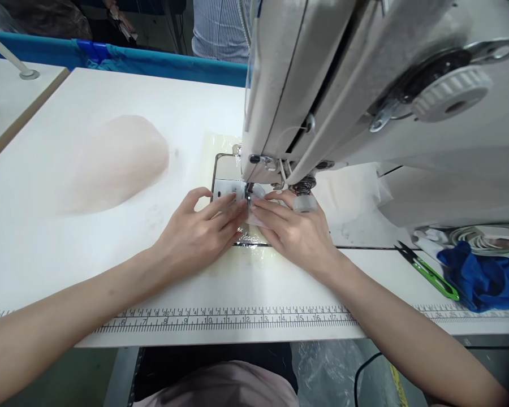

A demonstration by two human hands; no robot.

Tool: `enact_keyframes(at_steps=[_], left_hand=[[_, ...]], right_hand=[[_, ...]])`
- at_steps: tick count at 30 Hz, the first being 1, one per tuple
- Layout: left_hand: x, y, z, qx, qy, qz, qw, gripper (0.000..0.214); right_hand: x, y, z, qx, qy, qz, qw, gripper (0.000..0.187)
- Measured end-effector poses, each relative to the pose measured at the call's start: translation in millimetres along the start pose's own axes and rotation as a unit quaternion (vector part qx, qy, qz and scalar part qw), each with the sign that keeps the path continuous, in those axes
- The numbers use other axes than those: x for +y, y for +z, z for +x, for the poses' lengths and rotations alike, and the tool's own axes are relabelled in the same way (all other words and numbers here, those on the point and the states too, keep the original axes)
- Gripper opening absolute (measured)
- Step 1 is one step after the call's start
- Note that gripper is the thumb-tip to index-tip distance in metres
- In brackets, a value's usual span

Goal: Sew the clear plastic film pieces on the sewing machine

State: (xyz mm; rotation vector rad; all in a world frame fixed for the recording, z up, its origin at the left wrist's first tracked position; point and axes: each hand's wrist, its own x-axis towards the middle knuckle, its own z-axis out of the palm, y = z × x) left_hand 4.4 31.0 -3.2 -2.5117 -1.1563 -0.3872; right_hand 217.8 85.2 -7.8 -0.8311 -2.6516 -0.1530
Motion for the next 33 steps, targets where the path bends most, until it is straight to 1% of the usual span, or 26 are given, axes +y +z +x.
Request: enact_keyframes(at_steps=[2, 5, 10, 14, 18, 22, 25, 30, 33], left_hand=[[4, -2.7, -2, 0.004, 0.002, -0.003, 1.000, 0.027], [4, -4.3, -4, -0.019, -0.001, -0.033, 0.999, 0.028], [1, -1.4, -6, -0.028, -0.020, -0.078, 0.996, 0.029], [0, 0.4, -6, -0.038, -0.027, -0.102, 0.994, 0.030], [-2, 1.4, -5, -0.034, -0.026, -0.090, 0.995, 0.031], [-4, 1.5, -1, 0.000, -0.012, -0.068, 0.998, 0.028], [-5, 1.6, 1, -0.004, -0.014, -0.058, 0.998, 0.027], [-6, 3.1, 2, 0.023, -0.011, -0.036, 0.999, 0.026], [-4, 3.7, 1, 0.021, -0.011, -0.018, 1.000, 0.028]], right_hand=[[-2, -2, -2, 0.004, -0.019, 0.003, 1.000, 0.025], [-3, -5, -5, 0.015, -0.037, 0.010, 0.999, 0.026], [-4, -5, -6, 0.022, -0.035, 0.013, 0.999, 0.026], [-5, -8, -4, 0.009, -0.034, -0.001, 0.999, 0.030], [-5, -8, -2, -0.012, -0.028, 0.002, 1.000, 0.032], [-4, -4, -2, 0.008, -0.028, -0.001, 1.000, 0.029], [-3, -2, -2, 0.012, -0.024, -0.005, 1.000, 0.028], [-3, -2, -2, 0.019, -0.021, -0.009, 1.000, 0.026], [-2, -1, -1, 0.032, -0.022, -0.012, 0.999, 0.028]])
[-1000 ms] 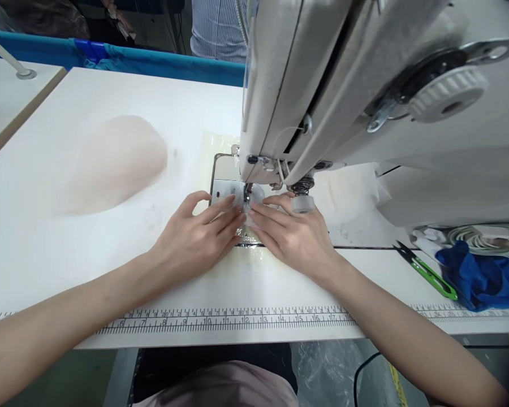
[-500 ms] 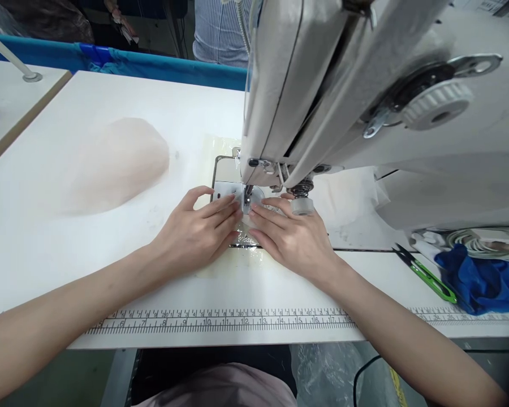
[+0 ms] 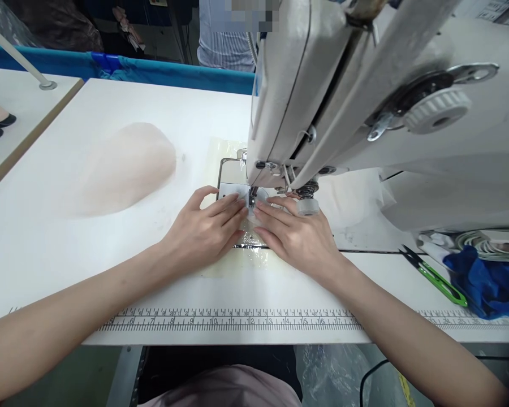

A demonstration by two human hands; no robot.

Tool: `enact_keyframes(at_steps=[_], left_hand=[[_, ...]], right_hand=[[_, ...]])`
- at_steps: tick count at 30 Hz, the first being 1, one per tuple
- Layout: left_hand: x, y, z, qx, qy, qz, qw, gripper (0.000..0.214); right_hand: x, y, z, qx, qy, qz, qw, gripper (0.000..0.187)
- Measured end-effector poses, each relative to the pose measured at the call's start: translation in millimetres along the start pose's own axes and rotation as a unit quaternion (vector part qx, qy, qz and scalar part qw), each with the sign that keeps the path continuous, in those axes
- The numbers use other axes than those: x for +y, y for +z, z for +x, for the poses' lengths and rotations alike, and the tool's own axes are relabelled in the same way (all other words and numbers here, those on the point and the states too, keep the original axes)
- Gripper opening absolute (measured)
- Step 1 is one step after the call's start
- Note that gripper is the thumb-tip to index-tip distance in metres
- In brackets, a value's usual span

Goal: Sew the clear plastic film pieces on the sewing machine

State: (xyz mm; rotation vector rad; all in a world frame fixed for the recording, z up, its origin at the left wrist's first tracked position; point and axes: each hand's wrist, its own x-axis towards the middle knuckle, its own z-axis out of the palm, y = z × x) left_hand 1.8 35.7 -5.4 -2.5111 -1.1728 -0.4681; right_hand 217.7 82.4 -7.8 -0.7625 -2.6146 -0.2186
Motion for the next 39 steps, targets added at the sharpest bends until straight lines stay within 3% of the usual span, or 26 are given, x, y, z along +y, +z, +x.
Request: enact_keyframes(at_steps=[5, 8, 12, 14, 19, 21, 24, 26, 28, 30, 34, 39], left_hand=[[7, -0.5, 0, 0.030, 0.027, 0.019, 0.999, 0.029], [3, -5.1, 0, 0.020, 0.046, 0.001, 0.999, 0.033], [-14, -15.0, -2, 0.040, -0.024, 0.102, 0.994, 0.023], [-17, -17.2, -3, 0.056, -0.060, 0.133, 0.988, 0.017], [-8, -10.5, 0, -0.002, 0.003, 0.002, 1.000, 0.031], [-12, -9.1, 0, -0.021, -0.049, 0.041, 0.998, 0.028], [-21, -12.2, -1, 0.013, -0.122, 0.099, 0.987, 0.020], [-20, -13.5, 0, 0.035, -0.083, 0.039, 0.995, 0.020], [-13, -10.7, 2, 0.031, -0.028, -0.064, 0.997, 0.021], [-5, -4.1, 3, 0.011, -0.015, -0.122, 0.992, 0.025], [1, 7.3, 3, -0.022, -0.022, -0.103, 0.994, 0.032], [0, 6.6, 2, -0.033, -0.021, -0.090, 0.995, 0.038]], right_hand=[[8, 2, 3, 0.005, 0.038, -0.032, 0.999, 0.028], [11, -2, 5, -0.009, 0.045, -0.055, 0.997, 0.027], [11, -12, 4, 0.058, 0.025, -0.056, 0.996, 0.033], [11, -14, 2, 0.053, 0.022, -0.074, 0.996, 0.027], [11, -12, -2, 0.003, 0.015, -0.077, 0.997, 0.034], [7, -12, -4, -0.012, 0.007, -0.037, 0.999, 0.039], [-3, -11, -6, -0.025, -0.011, 0.014, 1.000, 0.042], [-9, -10, -7, -0.024, -0.022, 0.024, 0.999, 0.041], [-13, -9, -7, -0.017, -0.028, 0.027, 0.999, 0.038], [-15, -8, -7, -0.011, -0.029, 0.031, 0.999, 0.035], [-13, -9, -7, 0.000, -0.027, 0.045, 0.999, 0.035], [-6, -4, -4, 0.000, 0.004, 0.043, 0.999, 0.036]])
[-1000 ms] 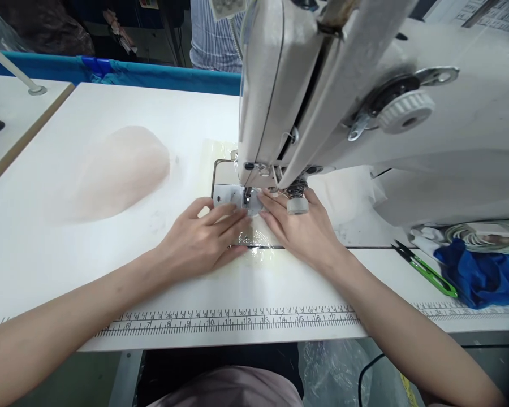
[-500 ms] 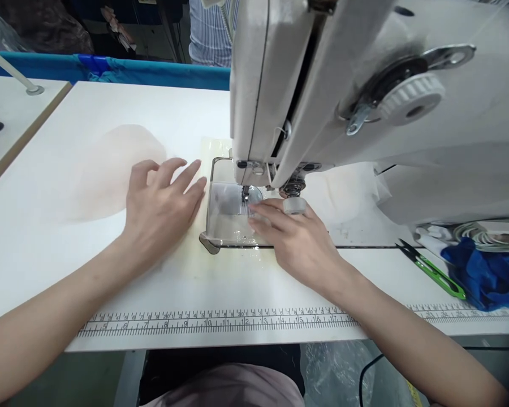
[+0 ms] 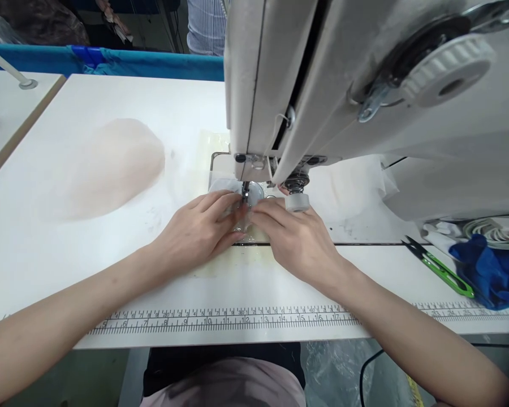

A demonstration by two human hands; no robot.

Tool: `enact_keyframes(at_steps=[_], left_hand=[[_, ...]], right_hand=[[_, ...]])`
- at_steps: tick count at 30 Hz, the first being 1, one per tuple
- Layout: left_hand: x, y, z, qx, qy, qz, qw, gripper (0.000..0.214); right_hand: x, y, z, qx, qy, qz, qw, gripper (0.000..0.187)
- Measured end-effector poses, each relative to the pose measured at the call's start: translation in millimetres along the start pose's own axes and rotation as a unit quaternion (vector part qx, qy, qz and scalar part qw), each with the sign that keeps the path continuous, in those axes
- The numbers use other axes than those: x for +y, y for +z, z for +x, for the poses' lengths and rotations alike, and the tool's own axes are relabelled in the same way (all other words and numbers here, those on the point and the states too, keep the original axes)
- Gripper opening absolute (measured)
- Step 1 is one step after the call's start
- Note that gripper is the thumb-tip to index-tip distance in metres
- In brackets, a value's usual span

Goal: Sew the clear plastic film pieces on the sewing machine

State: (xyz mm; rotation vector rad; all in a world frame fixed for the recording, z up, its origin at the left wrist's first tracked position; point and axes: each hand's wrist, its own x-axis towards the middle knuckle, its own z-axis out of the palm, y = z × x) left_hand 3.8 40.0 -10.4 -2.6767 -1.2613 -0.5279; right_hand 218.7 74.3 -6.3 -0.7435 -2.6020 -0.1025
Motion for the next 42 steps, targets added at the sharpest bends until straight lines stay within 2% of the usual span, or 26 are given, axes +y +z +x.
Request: enact_keyframes(at_steps=[8, 21, 25, 32, 38, 42], left_hand=[[6.1, 0.4, -0.6, 0.001, 0.006, 0.041, 0.999, 0.046], [7.2, 0.9, 0.0, 0.010, -0.008, 0.018, 1.000, 0.046], [6.7, -1.3, -2.3, 0.019, 0.001, 0.028, 0.999, 0.042], [1.1, -4.0, -9.1, 0.092, 0.045, 0.038, 0.994, 0.017], [0.9, -2.1, -7.6, 0.075, 0.011, -0.001, 0.997, 0.021], [1.8, -0.5, -4.9, 0.061, -0.016, -0.015, 0.998, 0.024]], right_hand=[[6.3, 11.2, 0.9, -0.040, 0.020, -0.028, 0.999, 0.041], [5.7, 10.9, 3.0, -0.033, 0.011, -0.052, 0.998, 0.038], [4.1, 8.5, 2.1, -0.014, 0.005, -0.051, 0.999, 0.031], [0.6, 7.2, 7.0, 0.050, -0.032, -0.069, 0.996, 0.022], [1.7, 7.7, 6.2, 0.063, -0.050, -0.077, 0.994, 0.030], [3.0, 6.9, 5.8, 0.091, -0.028, -0.015, 0.995, 0.022]])
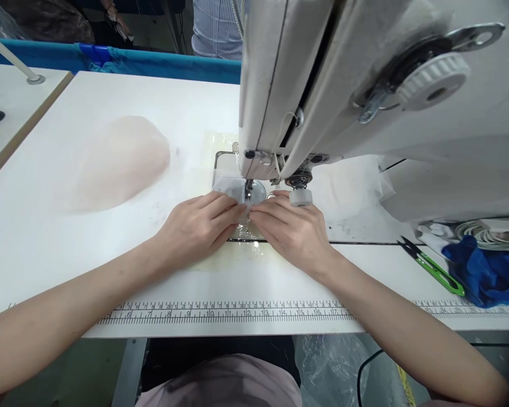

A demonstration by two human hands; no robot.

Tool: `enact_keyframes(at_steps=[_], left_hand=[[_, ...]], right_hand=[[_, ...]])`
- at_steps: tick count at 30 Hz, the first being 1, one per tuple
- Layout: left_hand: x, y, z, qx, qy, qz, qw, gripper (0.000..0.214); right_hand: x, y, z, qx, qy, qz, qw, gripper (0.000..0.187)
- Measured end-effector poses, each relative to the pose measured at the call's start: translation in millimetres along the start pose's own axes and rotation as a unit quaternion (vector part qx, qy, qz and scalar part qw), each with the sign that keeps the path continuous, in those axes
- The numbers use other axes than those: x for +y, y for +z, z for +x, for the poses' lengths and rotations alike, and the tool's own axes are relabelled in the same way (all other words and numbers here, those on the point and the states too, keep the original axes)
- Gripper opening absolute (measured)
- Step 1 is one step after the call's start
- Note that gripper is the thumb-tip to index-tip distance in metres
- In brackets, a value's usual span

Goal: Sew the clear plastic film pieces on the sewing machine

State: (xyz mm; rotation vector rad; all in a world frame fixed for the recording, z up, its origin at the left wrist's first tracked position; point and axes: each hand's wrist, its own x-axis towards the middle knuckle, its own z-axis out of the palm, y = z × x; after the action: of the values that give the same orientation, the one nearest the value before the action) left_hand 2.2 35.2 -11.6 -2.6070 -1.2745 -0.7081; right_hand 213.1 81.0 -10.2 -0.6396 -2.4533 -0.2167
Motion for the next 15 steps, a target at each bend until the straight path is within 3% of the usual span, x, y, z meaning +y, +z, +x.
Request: enact_keyframes(at_steps=[4, 8, 15], left_hand=[[-3, -2.9, 12, -0.041, -0.070, -0.039, 0.996, 0.026], [-9, -1.0, 29, -0.081, -0.107, -0.073, 0.988, 0.024], [-7, 17.2, 38, -0.002, -0.140, 0.008, 0.990, 0.024]], right_hand=[[2, 1, 3, 0.005, 0.104, 0.066, 0.992, 0.024], [4, 6, 4, 0.020, 0.185, 0.068, 0.980, 0.030], [4, 11, 4, 0.008, 0.217, 0.038, 0.975, 0.039]])
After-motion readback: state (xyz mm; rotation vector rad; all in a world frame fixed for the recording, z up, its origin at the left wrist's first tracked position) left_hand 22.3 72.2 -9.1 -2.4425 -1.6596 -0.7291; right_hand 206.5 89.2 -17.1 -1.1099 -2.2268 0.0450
